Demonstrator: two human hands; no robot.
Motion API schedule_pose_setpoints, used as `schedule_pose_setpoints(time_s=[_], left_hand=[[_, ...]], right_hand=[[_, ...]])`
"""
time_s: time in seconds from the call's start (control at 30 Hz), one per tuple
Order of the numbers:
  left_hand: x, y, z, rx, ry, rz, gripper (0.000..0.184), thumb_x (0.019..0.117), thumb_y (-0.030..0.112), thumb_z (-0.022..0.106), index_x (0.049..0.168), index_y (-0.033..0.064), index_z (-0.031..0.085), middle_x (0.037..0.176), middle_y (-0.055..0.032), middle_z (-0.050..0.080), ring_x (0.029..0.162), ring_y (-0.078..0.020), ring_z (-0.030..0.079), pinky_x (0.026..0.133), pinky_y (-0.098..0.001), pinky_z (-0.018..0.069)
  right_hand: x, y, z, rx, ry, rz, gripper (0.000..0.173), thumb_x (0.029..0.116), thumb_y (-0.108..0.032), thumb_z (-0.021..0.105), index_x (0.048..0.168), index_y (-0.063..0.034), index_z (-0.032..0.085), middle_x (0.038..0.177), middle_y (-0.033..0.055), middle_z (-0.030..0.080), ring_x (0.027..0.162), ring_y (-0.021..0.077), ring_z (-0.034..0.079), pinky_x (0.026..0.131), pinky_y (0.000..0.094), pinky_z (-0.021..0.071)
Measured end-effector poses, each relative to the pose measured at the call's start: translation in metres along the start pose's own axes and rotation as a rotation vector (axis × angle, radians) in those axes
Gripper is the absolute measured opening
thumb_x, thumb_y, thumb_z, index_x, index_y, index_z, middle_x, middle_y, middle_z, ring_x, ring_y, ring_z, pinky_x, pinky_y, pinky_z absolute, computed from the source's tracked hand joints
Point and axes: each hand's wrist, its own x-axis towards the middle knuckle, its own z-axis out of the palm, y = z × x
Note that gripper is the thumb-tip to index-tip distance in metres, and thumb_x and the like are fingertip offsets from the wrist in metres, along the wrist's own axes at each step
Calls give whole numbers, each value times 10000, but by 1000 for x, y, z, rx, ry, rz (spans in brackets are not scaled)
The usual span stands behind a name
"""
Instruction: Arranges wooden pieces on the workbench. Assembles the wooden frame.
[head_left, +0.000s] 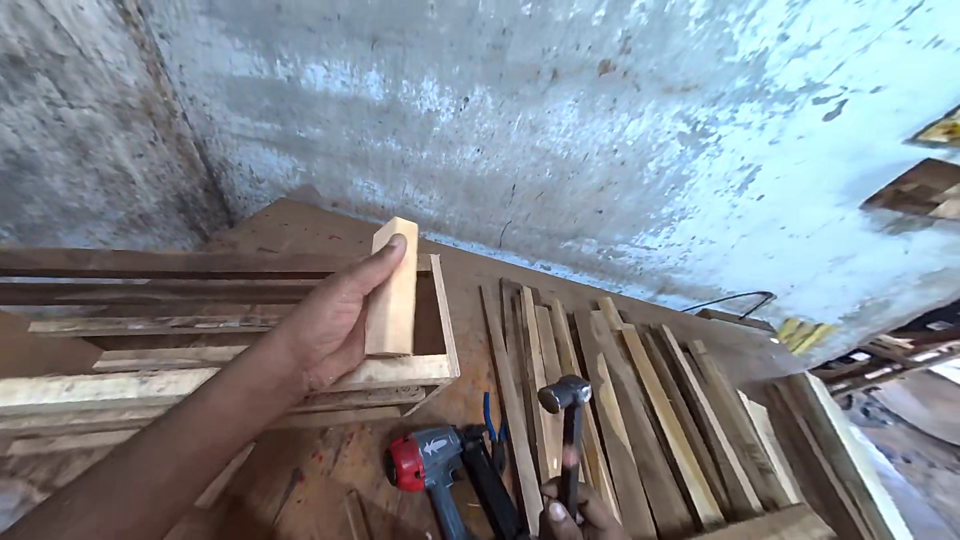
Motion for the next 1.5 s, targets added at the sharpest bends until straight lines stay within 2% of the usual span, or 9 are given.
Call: schedule_pose_setpoints(time_s=[0.03, 0.1, 0.2, 0.33, 0.5, 0.63, 0.93, 1.37, 1.5], left_hand=[[3, -3, 2, -8, 20, -7, 387, 1004, 499, 601, 1202, 167, 588, 842, -32, 603, 655, -122, 626, 583, -272, 579], [6, -7, 6, -25, 64, -20, 335, 981, 430, 665, 1165, 159, 592, 807, -23, 562, 604, -110, 579, 550, -249, 551], [7, -7, 11, 12, 103, -31, 344, 1021, 450, 594, 1112, 120, 619, 898, -38, 610, 732, -136, 634, 664, -288, 583], [16, -5, 5, 138, 50, -96, 468, 1046, 482, 521, 1298, 96, 599, 1052, -93, 711, 936, -196, 721, 826, -371, 618], [18, -3, 0, 197, 47, -115, 441, 1071, 374, 518, 1271, -4, 624, 1118, -186, 729, 971, -285, 744, 843, -410, 631], [20, -7, 6, 276, 165, -145, 417, 1078, 372, 488, 1225, 14, 644, 1025, -146, 745, 849, -235, 755, 747, -362, 642], [44, -15, -1, 268, 106, -181, 355, 1079, 291, 519, 1268, 1, 602, 1046, -152, 737, 883, -229, 753, 791, -359, 638], [47, -23, -11, 385, 92, -52, 341, 1054, 317, 575, 1144, -3, 655, 981, -141, 749, 838, -224, 753, 756, -357, 643], [45, -24, -10, 371, 77, -78, 342, 1055, 303, 576, 1159, -8, 673, 983, -156, 752, 834, -240, 758, 746, -363, 649]], right_hand=[[-1, -1, -1, 15, 6, 10, 201, 1044, -229, 602, 1213, -139, 665, 717, -11, 607, 495, 75, 519, 447, 286, 501], [-3, -1, -1, 30, 11, 15, 209, 1044, -226, 603, 1226, -149, 671, 714, -6, 606, 494, 73, 511, 447, 284, 493], [-6, 2, 0, 50, 14, 21, 210, 1040, -235, 613, 1232, -175, 676, 710, -26, 607, 504, 56, 515, 456, 259, 490], [-9, 5, -1, 65, 21, 32, 221, 1039, -207, 611, 1241, -142, 676, 683, -25, 577, 500, 59, 502, 452, 263, 475], [-9, 11, -5, 47, 43, 31, 216, 1041, -199, 607, 1228, -112, 669, 670, -16, 578, 498, 72, 513, 452, 276, 485], [-9, 15, -6, 51, 63, 44, 220, 1047, -218, 595, 1223, -106, 664, 662, -14, 566, 491, 75, 501, 449, 279, 477], [-4, 18, -4, 56, 83, 70, 218, 1044, -198, 602, 1230, -101, 663, 676, -4, 576, 492, 75, 504, 444, 271, 478], [5, 15, -1, 11, 66, 102, 212, 1038, -170, 603, 1225, -87, 663, 671, 5, 592, 483, 87, 519, 433, 278, 487], [8, 13, 0, 21, 56, 111, 217, 1041, -181, 602, 1231, -96, 665, 680, 4, 593, 487, 81, 512, 435, 268, 481]])
